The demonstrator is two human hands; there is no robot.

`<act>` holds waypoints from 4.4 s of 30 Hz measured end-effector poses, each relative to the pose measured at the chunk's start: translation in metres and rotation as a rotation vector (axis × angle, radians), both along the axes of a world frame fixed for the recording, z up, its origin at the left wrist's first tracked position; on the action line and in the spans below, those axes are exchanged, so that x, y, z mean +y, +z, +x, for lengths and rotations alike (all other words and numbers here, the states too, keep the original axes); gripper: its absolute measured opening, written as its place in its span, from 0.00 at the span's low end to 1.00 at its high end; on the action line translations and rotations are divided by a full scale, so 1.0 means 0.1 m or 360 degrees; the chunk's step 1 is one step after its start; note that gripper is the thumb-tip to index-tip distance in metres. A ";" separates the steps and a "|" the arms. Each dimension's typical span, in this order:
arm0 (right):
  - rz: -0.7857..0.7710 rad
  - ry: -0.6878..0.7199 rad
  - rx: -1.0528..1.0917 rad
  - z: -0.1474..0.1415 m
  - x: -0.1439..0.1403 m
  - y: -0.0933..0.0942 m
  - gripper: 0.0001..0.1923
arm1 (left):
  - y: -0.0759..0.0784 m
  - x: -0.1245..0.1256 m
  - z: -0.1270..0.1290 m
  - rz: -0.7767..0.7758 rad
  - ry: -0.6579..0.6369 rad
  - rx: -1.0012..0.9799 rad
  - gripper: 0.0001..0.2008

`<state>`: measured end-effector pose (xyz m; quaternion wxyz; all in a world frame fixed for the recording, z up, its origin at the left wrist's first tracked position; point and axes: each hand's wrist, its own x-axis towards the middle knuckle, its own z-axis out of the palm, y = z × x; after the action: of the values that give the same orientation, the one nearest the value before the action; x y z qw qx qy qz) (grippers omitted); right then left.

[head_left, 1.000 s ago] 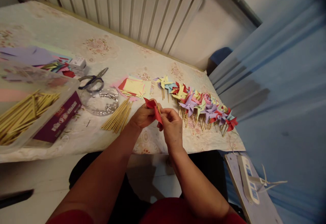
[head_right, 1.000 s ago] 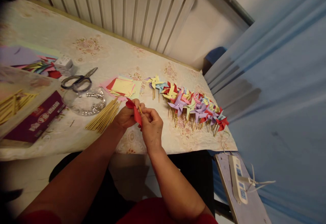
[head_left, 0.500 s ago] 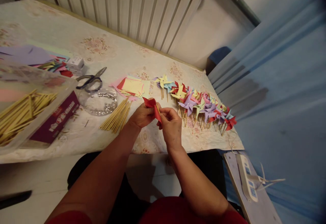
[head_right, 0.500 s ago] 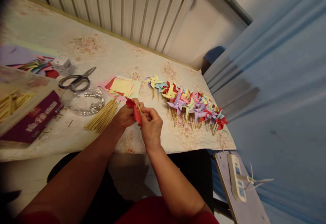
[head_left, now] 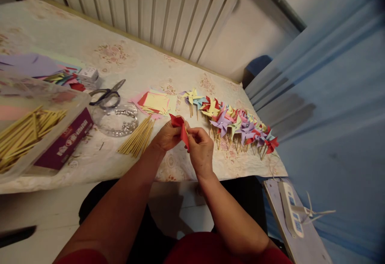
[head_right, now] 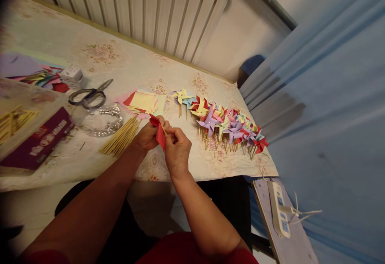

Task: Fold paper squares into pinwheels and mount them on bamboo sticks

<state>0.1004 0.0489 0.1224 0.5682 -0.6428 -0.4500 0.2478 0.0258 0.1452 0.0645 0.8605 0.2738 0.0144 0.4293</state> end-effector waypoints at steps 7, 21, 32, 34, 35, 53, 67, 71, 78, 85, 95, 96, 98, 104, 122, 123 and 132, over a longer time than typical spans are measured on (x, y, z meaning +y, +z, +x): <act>0.0007 -0.0003 -0.0041 -0.01 0.01 -0.01 0.07 | -0.01 0.02 -0.01 0.0068 -0.0003 0.0024 0.11; -0.0099 -0.0013 0.0239 0.20 0.06 -0.20 0.11 | -0.09 0.06 0.05 -0.0011 0.0137 0.0226 0.10; -0.0441 -0.0011 -0.0079 0.72 -0.21 -0.59 0.10 | -0.05 0.16 0.07 -0.0388 0.0578 0.0322 0.12; -0.0463 -0.0017 -0.0162 0.79 -0.25 -0.68 0.11 | -0.06 0.17 0.07 -0.0396 0.0613 0.0337 0.13; -0.0470 -0.0021 -0.0210 0.83 -0.27 -0.72 0.11 | -0.06 0.17 0.07 -0.0391 0.0627 0.0345 0.12; -0.0271 -0.0081 -0.0410 0.90 -0.26 -1.12 0.13 | -0.16 0.13 0.08 -0.0192 0.0524 0.0825 0.19; -0.0156 -0.0082 -0.0619 0.88 -0.25 -1.12 0.13 | -0.21 0.14 0.08 -0.0172 0.0614 0.1092 0.09; -0.0114 -0.0070 -0.0649 0.88 -0.24 -1.11 0.12 | -0.25 0.14 0.10 -0.0150 0.0562 0.1128 0.08; -0.0109 -0.0051 -0.0660 0.87 -0.23 -1.10 0.12 | -0.26 0.11 0.14 -0.0172 0.0441 0.1126 0.10; -0.0121 -0.0048 -0.0651 0.87 -0.23 -1.10 0.12 | -0.27 0.08 0.19 -0.0204 0.0408 0.1161 0.13; -0.0127 -0.0082 -0.0624 0.87 -0.23 -1.11 0.12 | -0.26 0.05 0.20 -0.0172 0.0367 0.1105 0.12; -0.0128 -0.0085 -0.0623 0.87 -0.23 -1.11 0.12 | -0.25 0.04 0.20 -0.0175 0.0356 0.1123 0.11; -0.0127 -0.0083 -0.0622 0.87 -0.23 -1.11 0.12 | -0.24 0.03 0.21 -0.0175 0.0347 0.1156 0.11; -0.0136 -0.0049 -0.0619 0.87 -0.23 -1.10 0.12 | -0.26 0.02 0.24 -0.0134 0.0356 0.1161 0.11; -0.0116 -0.0083 -0.0606 0.86 -0.21 -1.12 0.11 | -0.31 0.00 0.27 -0.0142 0.0359 0.1176 0.10; -0.0119 -0.0091 -0.0597 0.86 -0.20 -1.12 0.11 | -0.31 -0.01 0.27 -0.0158 0.0346 0.1191 0.10; -0.0171 -0.0130 -0.0538 0.87 -0.14 -1.18 0.12 | -0.29 -0.09 0.34 -0.0200 0.0148 0.1185 0.06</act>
<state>0.1870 0.0345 0.0042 0.4589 -0.7226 -0.4986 0.1367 0.0599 0.1358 0.0353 0.7911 0.3569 0.3647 0.3372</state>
